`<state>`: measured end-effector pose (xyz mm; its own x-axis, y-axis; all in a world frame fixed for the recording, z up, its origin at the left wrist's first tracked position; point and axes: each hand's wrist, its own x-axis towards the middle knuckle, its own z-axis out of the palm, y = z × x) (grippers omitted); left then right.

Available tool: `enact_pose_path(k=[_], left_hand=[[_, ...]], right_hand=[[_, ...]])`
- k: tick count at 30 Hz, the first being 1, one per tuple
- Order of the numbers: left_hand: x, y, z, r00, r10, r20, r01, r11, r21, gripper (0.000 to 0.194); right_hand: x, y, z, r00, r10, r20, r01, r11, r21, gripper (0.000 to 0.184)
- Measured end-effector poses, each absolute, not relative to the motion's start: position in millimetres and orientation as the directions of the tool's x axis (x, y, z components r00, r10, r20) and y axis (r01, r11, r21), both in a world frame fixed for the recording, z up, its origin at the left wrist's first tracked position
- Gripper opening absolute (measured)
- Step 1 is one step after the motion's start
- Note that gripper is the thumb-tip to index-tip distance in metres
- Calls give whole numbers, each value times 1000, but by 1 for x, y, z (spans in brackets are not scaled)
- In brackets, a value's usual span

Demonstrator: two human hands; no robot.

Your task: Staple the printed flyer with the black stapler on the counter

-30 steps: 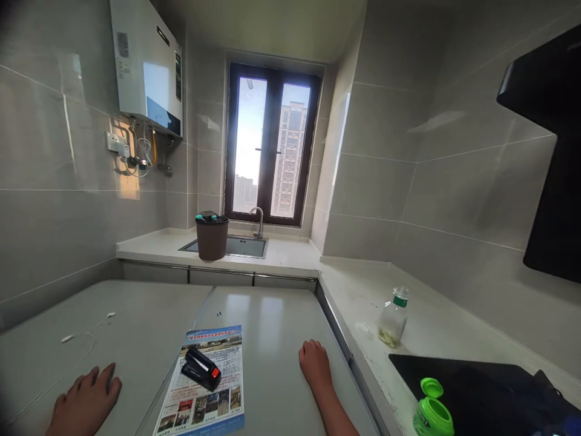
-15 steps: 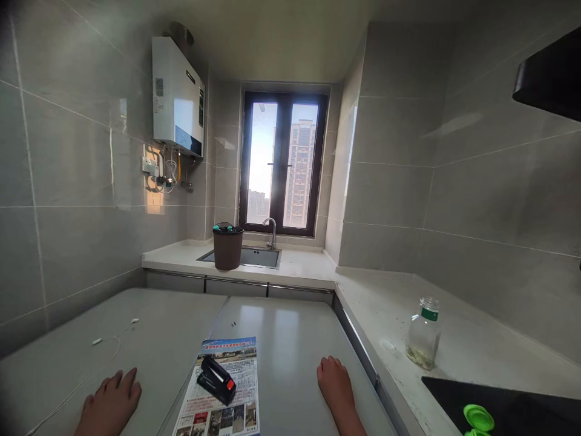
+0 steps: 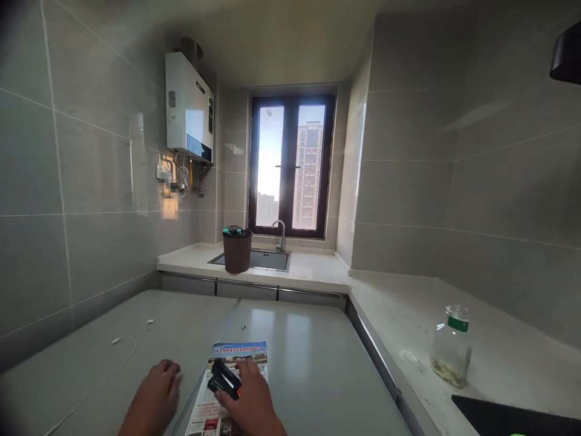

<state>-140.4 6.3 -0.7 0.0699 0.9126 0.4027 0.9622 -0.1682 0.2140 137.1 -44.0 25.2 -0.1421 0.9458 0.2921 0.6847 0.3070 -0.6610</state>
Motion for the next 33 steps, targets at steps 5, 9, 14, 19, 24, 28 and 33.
enact_pose_path(k=[5, 9, 14, 19, 24, 28, 33], left_hand=[[-73, 5, -22, 211, 904, 372, 753, -393, 528, 43], [-56, 3, -38, 178, 903, 390, 743, -383, 548, 47], [-57, -2, -49, 257, 879, 401, 824, -416, 384, 46], [-52, -15, -32, 395, 872, 290, 817, -477, 323, 45], [-49, -23, -20, 457, 863, 215, 797, -504, 331, 40], [-52, -24, -19, 431, 867, 250, 800, -495, 337, 41], [-36, -37, -4, 425, 826, 371, 751, -551, 365, 37]], right_hand=[[122, -39, 14, -232, 914, 332, 684, 396, -613, 59], [140, -41, 9, -230, 899, 372, 694, 420, -585, 44], [181, -55, 8, -183, 918, 353, 705, 372, -604, 50], [210, -61, 4, -163, 936, 311, 679, 335, -653, 39], [254, -48, 8, 14, 925, 379, 653, 279, -704, 42], [309, -45, 3, 168, 889, 425, 666, 216, -714, 42], [353, -56, -24, 246, 850, 465, 717, 164, -678, 43]])
